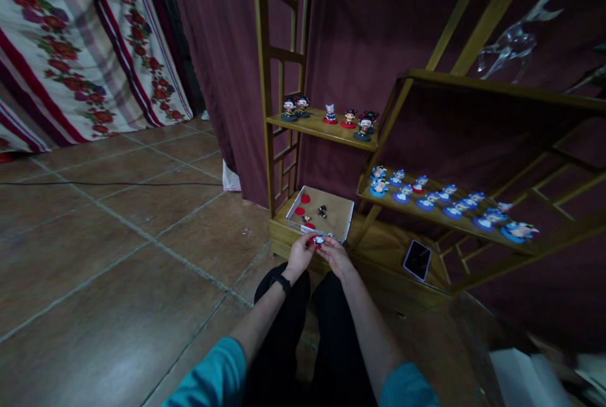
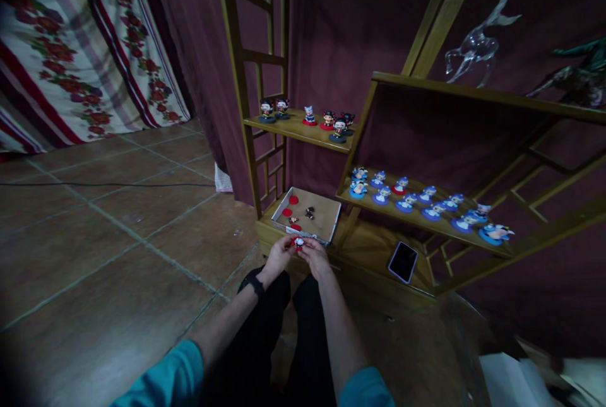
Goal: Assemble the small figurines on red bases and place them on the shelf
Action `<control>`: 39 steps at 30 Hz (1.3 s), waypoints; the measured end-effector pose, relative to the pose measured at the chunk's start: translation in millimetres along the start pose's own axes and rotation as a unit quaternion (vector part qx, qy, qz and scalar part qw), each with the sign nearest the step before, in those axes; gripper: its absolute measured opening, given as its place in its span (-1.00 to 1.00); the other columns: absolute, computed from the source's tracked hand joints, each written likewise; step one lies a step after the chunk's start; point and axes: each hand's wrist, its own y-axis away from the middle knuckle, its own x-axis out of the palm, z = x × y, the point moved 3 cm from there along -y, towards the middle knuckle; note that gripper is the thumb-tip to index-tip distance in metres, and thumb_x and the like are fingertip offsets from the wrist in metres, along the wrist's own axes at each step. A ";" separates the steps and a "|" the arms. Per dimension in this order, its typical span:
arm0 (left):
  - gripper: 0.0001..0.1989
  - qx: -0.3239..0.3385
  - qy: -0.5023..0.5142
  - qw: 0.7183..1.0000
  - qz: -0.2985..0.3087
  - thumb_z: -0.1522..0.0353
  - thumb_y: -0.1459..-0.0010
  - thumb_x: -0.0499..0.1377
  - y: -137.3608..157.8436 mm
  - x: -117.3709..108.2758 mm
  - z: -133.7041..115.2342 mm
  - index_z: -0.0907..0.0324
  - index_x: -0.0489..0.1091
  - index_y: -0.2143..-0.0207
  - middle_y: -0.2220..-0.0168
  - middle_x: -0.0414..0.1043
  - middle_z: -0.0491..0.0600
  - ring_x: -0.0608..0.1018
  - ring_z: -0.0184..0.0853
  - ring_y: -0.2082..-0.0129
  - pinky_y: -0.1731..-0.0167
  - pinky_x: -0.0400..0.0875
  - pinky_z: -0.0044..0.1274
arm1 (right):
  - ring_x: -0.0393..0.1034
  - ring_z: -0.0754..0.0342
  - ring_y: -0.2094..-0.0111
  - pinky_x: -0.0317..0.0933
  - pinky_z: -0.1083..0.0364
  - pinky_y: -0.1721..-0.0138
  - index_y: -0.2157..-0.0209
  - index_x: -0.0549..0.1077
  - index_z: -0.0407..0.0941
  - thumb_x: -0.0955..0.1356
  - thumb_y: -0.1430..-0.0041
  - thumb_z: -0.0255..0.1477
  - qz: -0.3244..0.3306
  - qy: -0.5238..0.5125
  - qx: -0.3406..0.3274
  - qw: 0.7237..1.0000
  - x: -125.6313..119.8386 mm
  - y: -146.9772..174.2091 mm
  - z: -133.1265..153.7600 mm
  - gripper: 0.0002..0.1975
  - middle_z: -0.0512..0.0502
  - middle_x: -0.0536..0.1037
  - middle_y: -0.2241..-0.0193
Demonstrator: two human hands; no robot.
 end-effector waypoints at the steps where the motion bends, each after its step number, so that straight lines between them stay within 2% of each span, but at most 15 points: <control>1: -0.65 0.015 -0.028 0.999 0.004 0.56 0.11 0.14 1.5 -0.5 -2.9 0.15 0.41 0.21 0.24 0.45 -0.02 0.45 -0.32 0.21 0.11 0.29 -0.46 | 0.40 0.11 0.30 0.27 0.07 0.18 0.38 0.42 -0.10 0.40 0.20 -0.54 0.003 0.003 0.002 1.000 0.0 0.7 0.6 -0.77 -0.02 0.51 0.35; 6: -0.64 0.093 -0.177 0.979 0.030 0.53 0.03 0.09 12.1 -1.6 -17.6 0.10 0.38 0.14 0.18 0.40 0.00 0.42 -0.28 0.15 0.05 0.24 -0.43 | 0.39 0.13 0.28 0.26 0.10 0.16 0.40 0.43 -0.10 0.40 0.22 -0.57 0.014 0.009 0.009 1.000 -1.4 1.8 1.4 -0.77 0.00 0.51 0.34; 12: -0.62 0.118 -0.268 0.955 0.053 0.47 -0.08 0.01 23.0 0.1 -26.2 0.05 0.30 0.04 0.11 0.30 0.00 0.40 -0.30 0.13 0.11 0.27 -0.50 | 0.39 0.16 0.30 0.26 0.11 0.17 0.42 0.41 -0.09 0.39 0.22 -0.58 0.006 0.015 0.009 1.000 -3.2 1.3 0.9 -0.78 0.04 0.50 0.37; 20: -0.66 0.125 -0.303 0.943 0.062 0.44 -0.14 -0.05 29.9 -2.7 -32.4 0.04 0.30 0.05 0.16 0.27 0.00 0.39 -0.33 0.18 0.18 0.30 -0.55 | 0.37 0.16 0.32 0.25 0.09 0.14 0.49 0.40 -0.08 0.38 0.24 -0.59 0.018 0.022 -0.012 1.000 -2.7 1.2 1.8 -0.81 0.08 0.48 0.44; 25: -0.64 0.125 -0.336 0.930 0.083 0.46 -0.14 -0.07 34.3 -6.3 -36.9 0.06 0.27 0.03 0.19 0.25 0.01 0.39 -0.34 0.21 0.21 0.30 -0.56 | 0.37 0.14 0.32 0.23 0.07 0.13 0.50 0.40 -0.08 0.38 0.27 -0.59 0.023 0.035 0.005 0.999 -3.9 0.2 0.2 -0.80 0.07 0.49 0.44; 39: -0.53 0.175 -0.433 0.876 0.122 0.53 -0.08 -0.05 41.9 -8.1 -43.8 0.05 0.13 -0.05 0.23 0.22 0.00 0.36 -0.33 0.22 0.17 0.27 -0.51 | 0.36 0.15 0.36 0.21 0.14 0.27 0.50 0.39 -0.07 0.35 0.29 -0.60 0.028 0.054 0.009 0.998 -6.3 3.4 3.6 -0.80 0.10 0.50 0.44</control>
